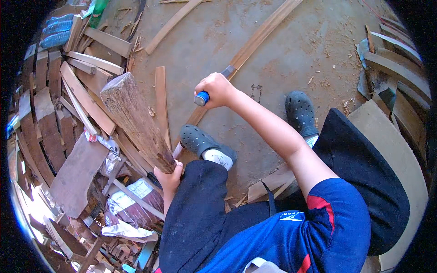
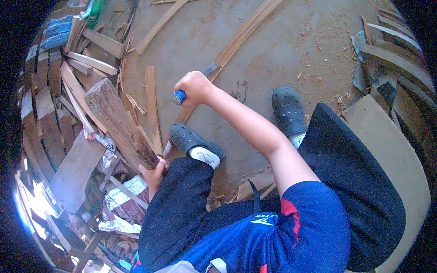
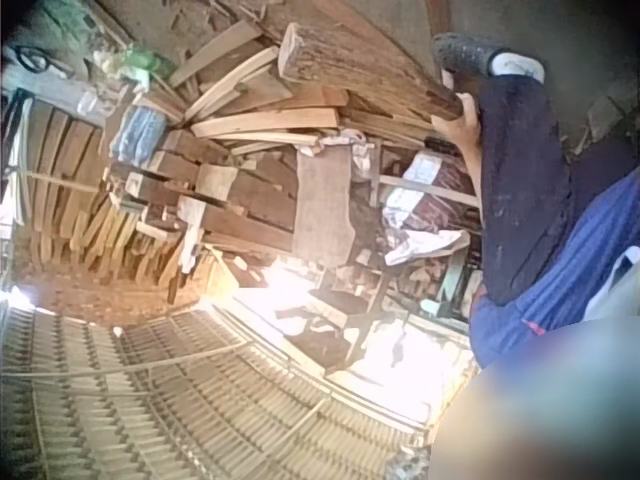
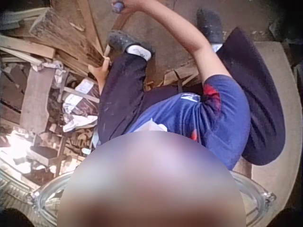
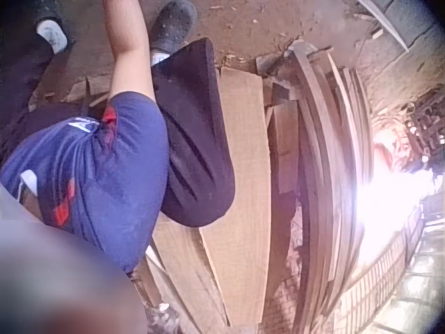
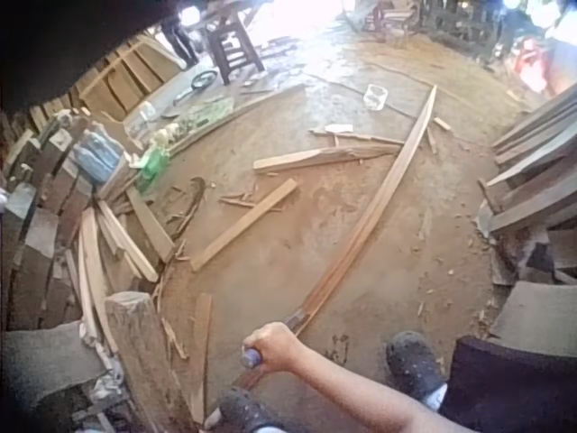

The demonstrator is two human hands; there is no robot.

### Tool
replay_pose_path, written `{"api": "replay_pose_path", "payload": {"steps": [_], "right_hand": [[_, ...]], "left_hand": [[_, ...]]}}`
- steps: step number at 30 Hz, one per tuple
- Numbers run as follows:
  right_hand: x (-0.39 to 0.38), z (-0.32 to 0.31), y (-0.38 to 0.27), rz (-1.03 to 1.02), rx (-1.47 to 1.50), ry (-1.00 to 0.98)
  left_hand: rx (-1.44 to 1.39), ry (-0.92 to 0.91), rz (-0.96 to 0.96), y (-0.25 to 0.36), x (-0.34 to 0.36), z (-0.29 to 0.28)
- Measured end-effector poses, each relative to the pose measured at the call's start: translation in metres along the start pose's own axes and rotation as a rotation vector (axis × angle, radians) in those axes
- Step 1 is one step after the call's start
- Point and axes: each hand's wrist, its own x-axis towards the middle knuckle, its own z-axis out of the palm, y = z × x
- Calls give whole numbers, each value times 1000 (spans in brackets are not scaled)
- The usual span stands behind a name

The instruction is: Using a chisel and a wooden mallet to carve and shape a thin wooden strip.

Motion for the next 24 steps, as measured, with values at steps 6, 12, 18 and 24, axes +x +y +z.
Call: {"api": "replay_pose_path", "payload": {"steps": [6,12,18,24], "right_hand": [[2,-3,0,-32,27,14],[13,-4,7,-7,45,55],[19,2,-2,-17,58,52],[13,-8,9,27,37,39]], "left_hand": [[-75,41,-76,5,-1,5],[67,83,99,8,-7,7],[-215,60,330,-14,-15,28],[45,-121,-68,17,-4,38]]}}
